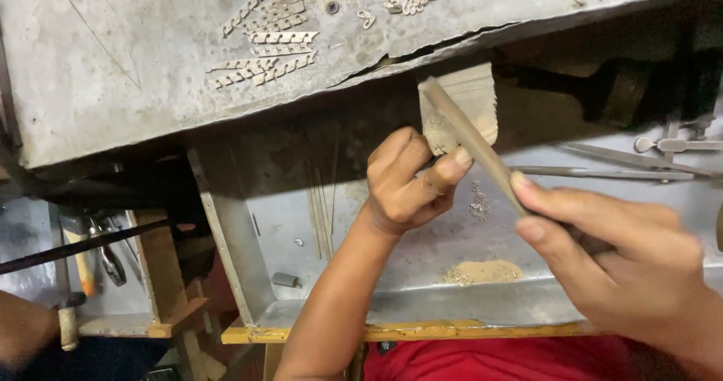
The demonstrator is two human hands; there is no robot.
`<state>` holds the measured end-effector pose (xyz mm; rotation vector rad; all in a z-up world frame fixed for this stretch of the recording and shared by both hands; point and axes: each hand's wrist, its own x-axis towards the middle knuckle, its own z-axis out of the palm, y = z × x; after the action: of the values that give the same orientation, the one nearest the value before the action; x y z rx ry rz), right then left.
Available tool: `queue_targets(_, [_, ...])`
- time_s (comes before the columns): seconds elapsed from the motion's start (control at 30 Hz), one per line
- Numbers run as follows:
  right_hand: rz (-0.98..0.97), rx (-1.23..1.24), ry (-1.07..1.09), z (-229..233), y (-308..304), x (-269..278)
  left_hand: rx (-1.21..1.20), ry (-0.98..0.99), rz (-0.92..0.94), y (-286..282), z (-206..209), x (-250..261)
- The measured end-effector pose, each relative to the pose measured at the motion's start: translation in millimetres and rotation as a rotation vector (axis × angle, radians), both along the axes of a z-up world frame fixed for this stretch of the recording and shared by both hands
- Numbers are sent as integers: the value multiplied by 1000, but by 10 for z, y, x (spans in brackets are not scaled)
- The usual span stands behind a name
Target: The person is using a hand file to smooth and shape small metal jewelry components held by pliers.
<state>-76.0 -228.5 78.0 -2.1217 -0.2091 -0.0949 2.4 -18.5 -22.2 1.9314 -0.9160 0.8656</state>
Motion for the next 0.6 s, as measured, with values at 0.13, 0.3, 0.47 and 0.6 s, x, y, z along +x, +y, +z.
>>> queue_targets(0.13, [257,-38,-213,282,72,395,-31,-30,-6,-96,358,49])
queue_targets(0.3, [-19,316,197,-84,-177,-195,3,3,32,19,-168,-47])
queue_targets(0.47, [-110,365,417,-135,-239,-489,35,12,12,38,-180,-33])
queue_targets(0.6, [-48,-150,109,14,-79,-131,44,9,-3,59,-65,-26])
